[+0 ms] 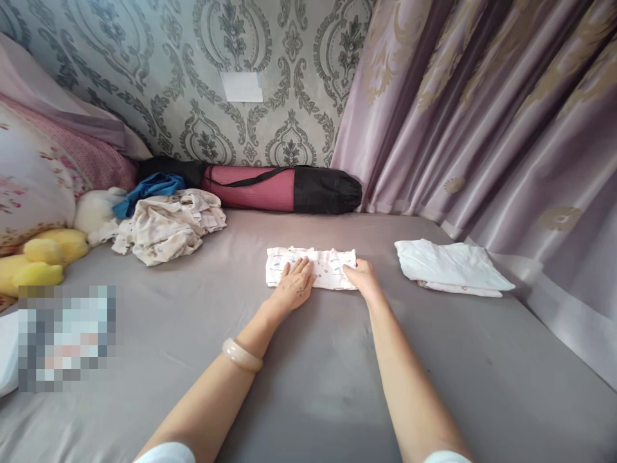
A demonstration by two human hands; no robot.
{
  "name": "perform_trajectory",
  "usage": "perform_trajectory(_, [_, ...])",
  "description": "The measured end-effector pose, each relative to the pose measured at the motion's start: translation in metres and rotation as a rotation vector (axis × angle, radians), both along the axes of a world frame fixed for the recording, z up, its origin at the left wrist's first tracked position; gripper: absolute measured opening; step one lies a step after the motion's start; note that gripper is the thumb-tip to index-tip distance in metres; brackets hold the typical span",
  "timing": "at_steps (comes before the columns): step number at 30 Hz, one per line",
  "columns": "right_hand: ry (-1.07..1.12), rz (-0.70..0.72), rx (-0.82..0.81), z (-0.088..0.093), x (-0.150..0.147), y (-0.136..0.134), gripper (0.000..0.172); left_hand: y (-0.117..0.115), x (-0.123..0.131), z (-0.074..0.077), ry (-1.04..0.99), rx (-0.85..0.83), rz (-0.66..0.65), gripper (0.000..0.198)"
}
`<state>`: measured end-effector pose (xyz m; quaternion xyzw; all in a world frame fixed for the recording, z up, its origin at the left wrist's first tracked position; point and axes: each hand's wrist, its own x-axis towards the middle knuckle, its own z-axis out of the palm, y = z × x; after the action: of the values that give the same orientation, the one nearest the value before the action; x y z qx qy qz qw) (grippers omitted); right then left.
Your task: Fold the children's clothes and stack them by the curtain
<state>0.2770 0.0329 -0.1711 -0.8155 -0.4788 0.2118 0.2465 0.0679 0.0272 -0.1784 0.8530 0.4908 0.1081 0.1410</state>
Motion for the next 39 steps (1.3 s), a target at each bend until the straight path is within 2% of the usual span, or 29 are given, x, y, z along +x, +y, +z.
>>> perform_trajectory(3, [0.235, -0.090, 0.079, 0.000, -0.001, 0.002, 0.016, 0.000, -0.001, 0.000, -0.006, -0.002, 0.008, 0.050])
perform_trajectory(6, [0.394, -0.133, 0.114, 0.001, -0.004, 0.001, 0.018, 0.000, -0.001, 0.002, -0.005, -0.009, 0.020, 0.051])
perform_trajectory(8, [0.503, -0.145, 0.101, 0.004, -0.005, -0.001, 0.019, 0.001, 0.000, 0.002, -0.006, -0.002, 0.024, 0.051])
perform_trajectory(13, [0.905, -0.220, 0.026, 0.012, -0.007, -0.004, 0.008, 0.006, 0.001, -0.002, -0.015, 0.025, 0.024, 0.050])
perform_trajectory(17, [0.976, -0.207, 0.006, 0.019, -0.006, -0.006, 0.005, 0.009, 0.002, -0.005, -0.020, -0.003, 0.035, 0.052])
perform_trajectory(24, [1.158, -0.094, -0.003, 0.031, 0.001, -0.012, 0.019, 0.001, 0.004, 0.006, -0.042, -0.019, 0.012, 0.051])
perform_trajectory(27, [1.165, -0.057, -0.001, 0.035, -0.001, -0.014, 0.026, 0.001, 0.006, 0.007, -0.038, 0.020, -0.003, 0.048])
perform_trajectory(30, [1.137, -0.013, 0.012, 0.040, -0.011, -0.017, 0.026, 0.003, 0.007, 0.003, -0.017, 0.048, -0.011, 0.048])
perform_trajectory(35, [1.111, 0.093, 0.085, 0.048, -0.039, -0.016, 0.017, 0.003, 0.007, 0.003, -0.001, -0.015, -0.022, 0.051])
perform_trajectory(39, [1.094, 0.149, 0.082, 0.051, -0.063, -0.007, 0.009, 0.007, 0.001, 0.005, -0.095, -0.082, -0.072, 0.050])
